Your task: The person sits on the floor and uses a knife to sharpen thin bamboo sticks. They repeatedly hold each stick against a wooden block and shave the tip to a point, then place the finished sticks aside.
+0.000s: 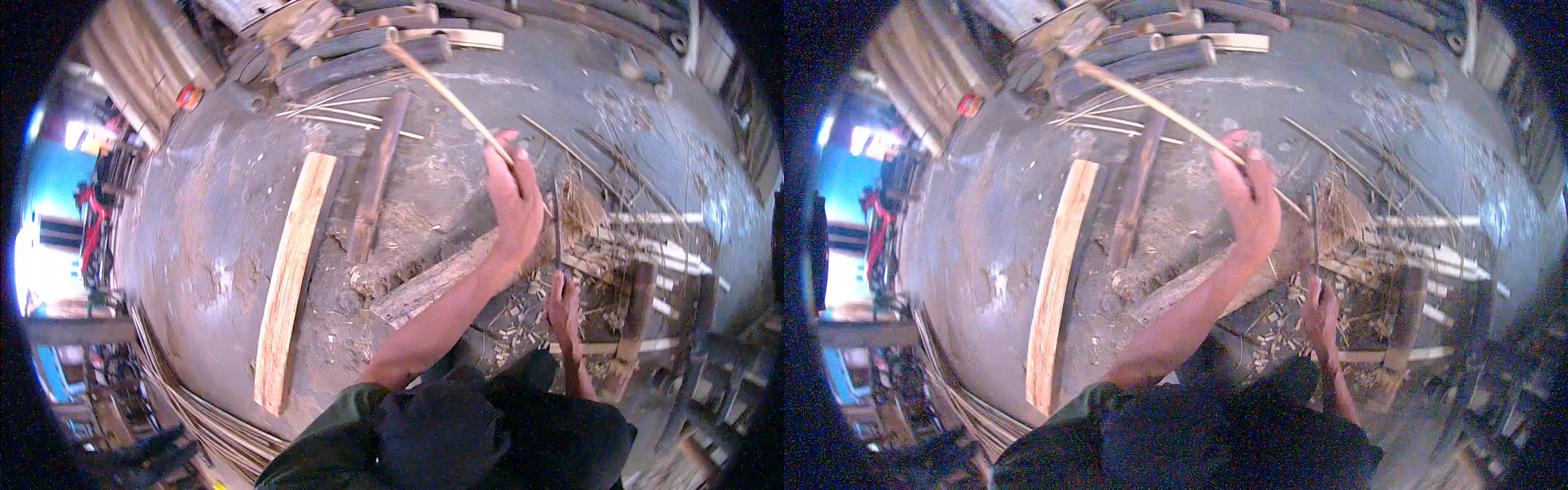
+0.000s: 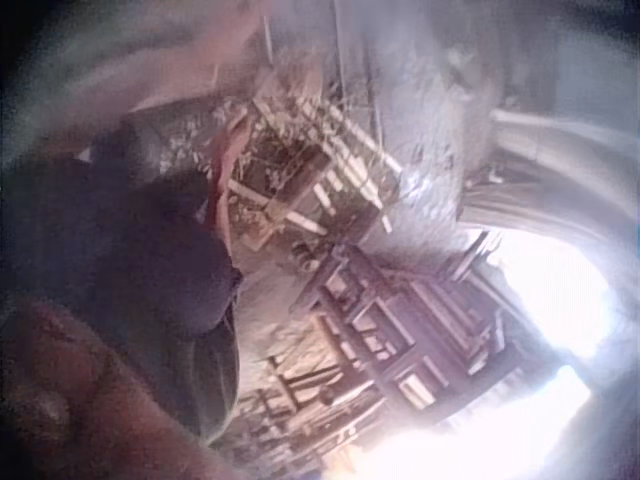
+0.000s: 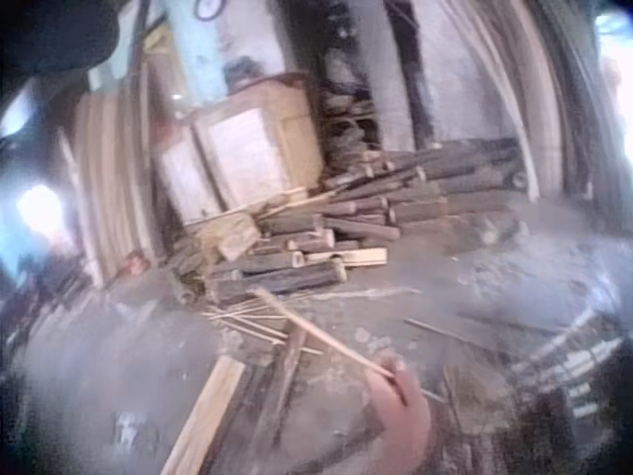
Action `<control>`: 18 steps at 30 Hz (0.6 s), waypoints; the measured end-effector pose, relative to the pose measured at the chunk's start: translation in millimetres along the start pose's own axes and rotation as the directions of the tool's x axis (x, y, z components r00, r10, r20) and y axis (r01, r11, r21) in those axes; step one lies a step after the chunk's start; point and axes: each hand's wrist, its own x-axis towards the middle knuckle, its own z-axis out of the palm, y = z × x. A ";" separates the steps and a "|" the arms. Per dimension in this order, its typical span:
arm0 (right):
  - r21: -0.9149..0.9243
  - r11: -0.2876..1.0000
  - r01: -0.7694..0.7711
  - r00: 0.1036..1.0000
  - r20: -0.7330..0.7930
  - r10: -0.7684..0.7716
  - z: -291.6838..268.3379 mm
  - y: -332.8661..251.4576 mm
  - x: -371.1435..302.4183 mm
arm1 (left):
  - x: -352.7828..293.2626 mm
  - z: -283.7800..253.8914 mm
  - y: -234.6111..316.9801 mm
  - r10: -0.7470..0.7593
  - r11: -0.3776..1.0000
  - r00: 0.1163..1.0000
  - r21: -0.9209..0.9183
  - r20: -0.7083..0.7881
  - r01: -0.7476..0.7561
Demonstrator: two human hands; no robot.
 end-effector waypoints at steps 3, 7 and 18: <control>0.056 0.996 -0.064 0.996 0.063 0.060 -4.5 5.8 4.9 | -17.0 -5.8 -14.2 -0.049 0.992 0.995 0.122 0.083 0.039; -0.102 0.994 0.030 0.999 0.036 -0.026 -6.5 25.0 9.9 | -26.6 -53.9 -67.1 -0.355 0.903 0.929 -0.293 -0.101 0.314; 0.152 0.987 -0.054 0.998 -0.031 0.059 6.3 4.6 -7.7 | 122.8 -213.4 -121.6 -0.591 0.743 0.737 -0.575 -0.326 0.342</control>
